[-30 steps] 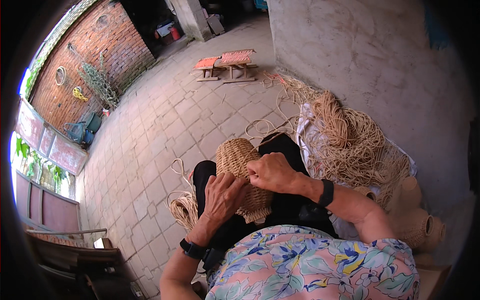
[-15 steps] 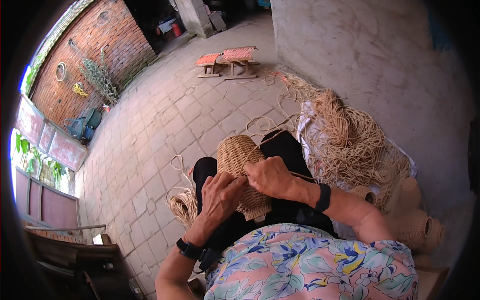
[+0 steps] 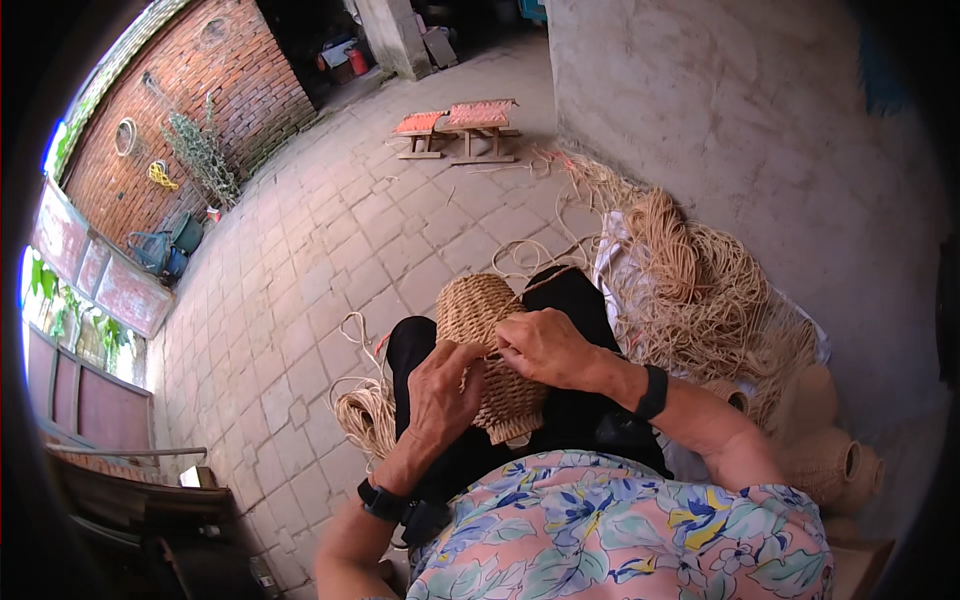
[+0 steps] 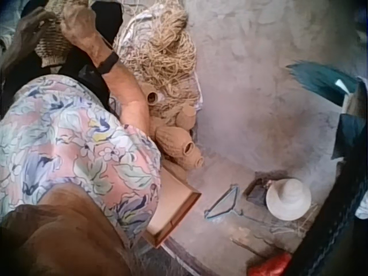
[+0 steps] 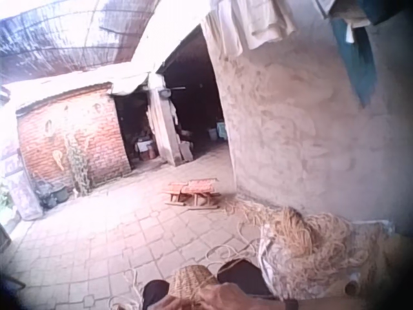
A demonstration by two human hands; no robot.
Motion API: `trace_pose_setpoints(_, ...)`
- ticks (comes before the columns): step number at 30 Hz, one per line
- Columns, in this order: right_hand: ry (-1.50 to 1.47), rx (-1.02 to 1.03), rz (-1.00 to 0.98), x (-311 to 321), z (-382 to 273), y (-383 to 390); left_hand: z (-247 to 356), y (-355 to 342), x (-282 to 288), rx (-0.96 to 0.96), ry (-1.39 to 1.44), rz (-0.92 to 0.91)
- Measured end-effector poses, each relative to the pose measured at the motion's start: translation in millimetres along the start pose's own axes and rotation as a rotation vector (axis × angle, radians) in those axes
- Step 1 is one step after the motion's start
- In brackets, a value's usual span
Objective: Weaving a small basket or decorative item using dried plant fibers.
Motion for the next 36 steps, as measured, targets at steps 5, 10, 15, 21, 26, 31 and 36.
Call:
trace_pose_setpoints(5, -0.08, -0.074, 0.004, 7, -2, -1, 0, 13, -6, 0.166, 0.234, -0.03)
trace_pose_setpoints(10, -0.134, -0.092, -0.021, 21, -5, 1, 0, 15, -15, 0.211, 0.263, -0.038)
trace_pose_setpoints(15, -0.136, -0.015, 0.042, 0, 7, 0, 5, 8, -13, 0.224, 0.251, -0.035)
trace_pose_setpoints(21, -0.195, -0.143, -0.005, 13, -1, 2, 8, 6, -9, 0.269, 0.238, -0.113)
trace_pose_setpoints(26, -0.141, -0.092, 0.001, 10, 3, 4, 9, 5, -10, 0.245, 0.187, -0.157)
trace_pose_setpoints(31, -0.148, -0.098, 0.092, -9, 8, 2, 9, 0, -6, 0.244, 0.225, -0.207)
trace_pose_setpoints(36, -0.311, -0.09, 0.089, 7, 3, 10, 4, -2, -8, 0.283, 0.307, -0.309)
Point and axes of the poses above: each hand's wrist, its own y-axis away from the middle knuckle, its own x-axis out of the back of the hand, z = x × y, the point moved 5 cm from there along -y, towards the middle knuckle, and after that the axes turned 14 degrees about -y, right-handed, at the moved point
